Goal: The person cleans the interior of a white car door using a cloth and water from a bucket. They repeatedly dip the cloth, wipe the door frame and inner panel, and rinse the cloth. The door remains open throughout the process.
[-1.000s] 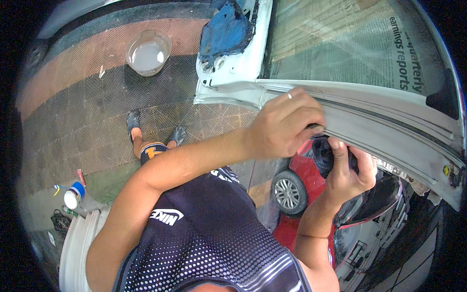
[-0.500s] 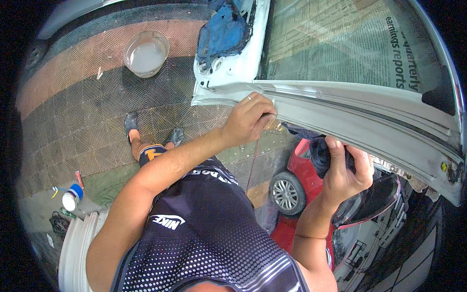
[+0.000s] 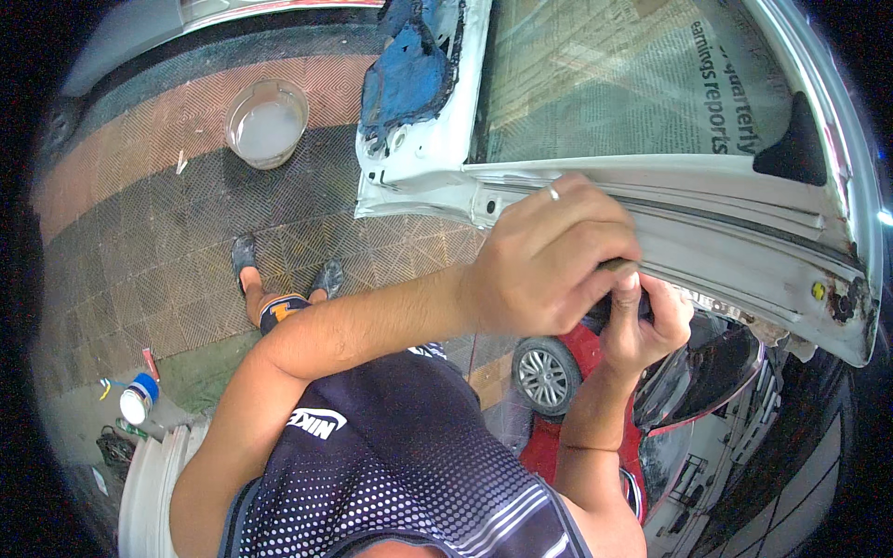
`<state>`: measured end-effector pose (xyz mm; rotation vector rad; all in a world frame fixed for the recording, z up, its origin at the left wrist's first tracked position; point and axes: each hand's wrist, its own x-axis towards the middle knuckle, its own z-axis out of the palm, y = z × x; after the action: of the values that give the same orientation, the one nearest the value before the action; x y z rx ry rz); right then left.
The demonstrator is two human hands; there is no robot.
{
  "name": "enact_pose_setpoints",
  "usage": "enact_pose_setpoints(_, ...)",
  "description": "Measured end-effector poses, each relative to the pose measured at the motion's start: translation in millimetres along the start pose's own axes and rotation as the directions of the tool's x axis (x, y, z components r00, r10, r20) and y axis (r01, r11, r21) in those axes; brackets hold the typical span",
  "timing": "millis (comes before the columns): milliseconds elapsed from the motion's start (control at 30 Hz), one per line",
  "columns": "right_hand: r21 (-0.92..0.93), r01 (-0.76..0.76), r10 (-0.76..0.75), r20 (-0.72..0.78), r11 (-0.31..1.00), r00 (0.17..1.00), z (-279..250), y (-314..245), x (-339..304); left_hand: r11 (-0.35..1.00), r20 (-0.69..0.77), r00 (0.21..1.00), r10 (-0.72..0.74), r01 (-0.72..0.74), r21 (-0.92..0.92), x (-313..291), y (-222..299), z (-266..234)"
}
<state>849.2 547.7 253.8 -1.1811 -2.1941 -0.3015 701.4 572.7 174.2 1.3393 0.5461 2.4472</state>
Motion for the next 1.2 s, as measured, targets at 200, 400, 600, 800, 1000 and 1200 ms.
enact_pose_setpoints(200, 0.095, 0.001, 0.000, -0.010, 0.995, 1.000, 5, -1, 1, 0.999, 0.073, 0.997, 0.000, -0.002, 0.037, -21, -19, -10)
enact_pose_setpoints(400, 0.067, 0.032, -0.033, 0.020, 0.997, 0.999, -1, 9, -8, 0.993, 0.022, 0.993, 0.116, -0.116, 0.013, 24, 6, 4)
enact_pose_setpoints(600, 0.217, -0.094, 0.134, -0.178, 0.972, 0.975, 14, -9, -9, 0.986, -0.075, 0.985, 0.158, -0.161, -0.045, 51, 24, 19)
enact_pose_setpoints(800, 0.167, 0.083, -0.078, -0.036, 0.983, 0.996, 20, 11, 6, 0.980, 0.003, 0.984, 0.179, -0.179, 0.088, 41, 8, 3)
enact_pose_setpoints(1000, 0.120, 0.097, -0.105, 0.064, 0.988, 0.992, 5, 11, 1, 0.987, -0.017, 0.987, 0.159, -0.159, 0.037, 34, 12, 10)
enact_pose_setpoints(1200, 0.119, -0.022, 0.021, 0.010, 0.993, 1.000, 10, -7, 8, 0.953, 0.132, 0.983, -0.123, 0.080, 0.291, -86, -49, -40)
